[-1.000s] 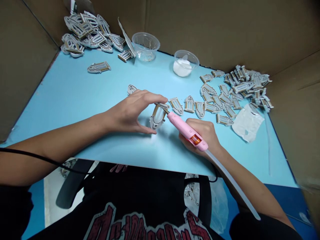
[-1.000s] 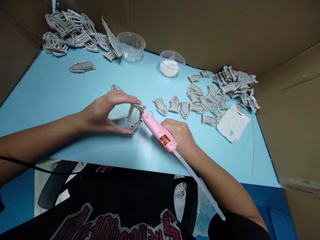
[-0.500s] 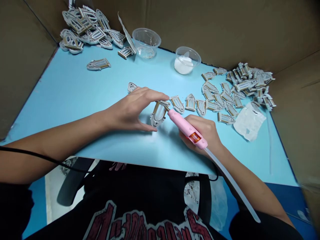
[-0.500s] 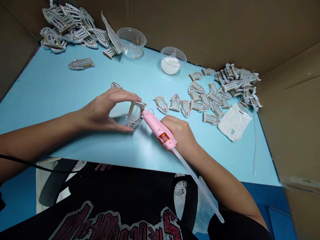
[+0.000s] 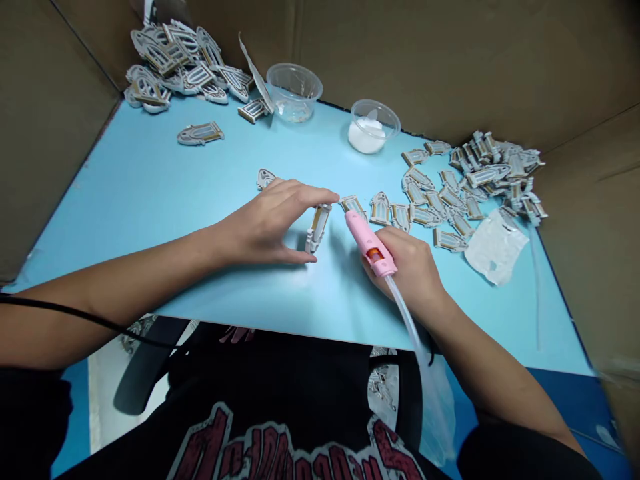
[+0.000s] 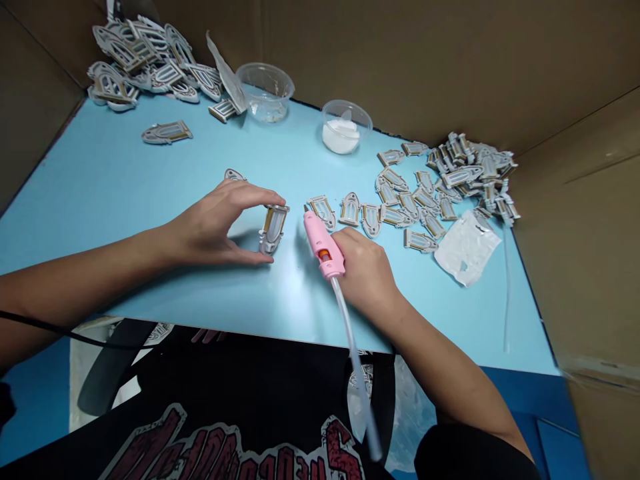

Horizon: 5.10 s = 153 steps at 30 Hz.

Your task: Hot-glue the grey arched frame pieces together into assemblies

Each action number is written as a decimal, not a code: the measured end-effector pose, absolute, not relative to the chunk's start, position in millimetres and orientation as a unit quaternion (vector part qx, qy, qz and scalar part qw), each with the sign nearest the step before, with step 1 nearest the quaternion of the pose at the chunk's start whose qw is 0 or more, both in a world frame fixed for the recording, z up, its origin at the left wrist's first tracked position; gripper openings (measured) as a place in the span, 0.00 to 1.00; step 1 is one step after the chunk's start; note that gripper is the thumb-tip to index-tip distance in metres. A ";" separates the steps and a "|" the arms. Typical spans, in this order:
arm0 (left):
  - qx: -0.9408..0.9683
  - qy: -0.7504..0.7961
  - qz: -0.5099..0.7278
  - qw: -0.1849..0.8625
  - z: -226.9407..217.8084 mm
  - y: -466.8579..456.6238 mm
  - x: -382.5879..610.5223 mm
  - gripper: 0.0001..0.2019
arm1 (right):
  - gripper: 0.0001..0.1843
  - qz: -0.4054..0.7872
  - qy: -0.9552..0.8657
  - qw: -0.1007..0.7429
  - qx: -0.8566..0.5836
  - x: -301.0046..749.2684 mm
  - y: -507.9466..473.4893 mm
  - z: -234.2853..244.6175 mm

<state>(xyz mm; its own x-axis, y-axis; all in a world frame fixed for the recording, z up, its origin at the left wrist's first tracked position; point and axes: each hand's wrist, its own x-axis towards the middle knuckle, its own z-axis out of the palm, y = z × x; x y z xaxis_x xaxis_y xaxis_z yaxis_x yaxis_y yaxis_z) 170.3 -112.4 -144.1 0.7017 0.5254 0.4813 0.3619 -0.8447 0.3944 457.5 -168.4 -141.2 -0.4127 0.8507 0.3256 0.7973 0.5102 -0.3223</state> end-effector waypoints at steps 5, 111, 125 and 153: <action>0.899 0.306 0.213 0.229 -146.6 -107.2 168.8 0.44 | 0.08 0.045 -0.827 0.233 -0.509 462.7 -162.3 -140.1; 0.923 0.250 0.277 0.093 -148.4 -107.5 168.5 0.38 | 0.09 0.131 -0.881 0.226 -0.396 455.4 -169.6 -134.1; 0.918 0.271 0.264 0.118 -144.3 -108.4 169.1 0.38 | 0.08 0.150 -0.873 0.211 -0.415 453.6 -170.4 -131.5; 0.893 0.333 0.114 0.280 -149.2 -89.7 157.2 0.40 | 0.13 0.068 -0.830 0.231 -0.503 463.0 -159.1 -135.3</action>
<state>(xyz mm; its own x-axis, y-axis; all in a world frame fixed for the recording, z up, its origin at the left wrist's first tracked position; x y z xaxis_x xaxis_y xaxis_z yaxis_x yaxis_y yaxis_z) 157.2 -89.7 -149.2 0.7528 0.6581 0.0167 0.5306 -0.6215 0.5764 463.0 -159.1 -135.3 -0.3873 0.8664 0.3153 0.8032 0.4850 -0.3459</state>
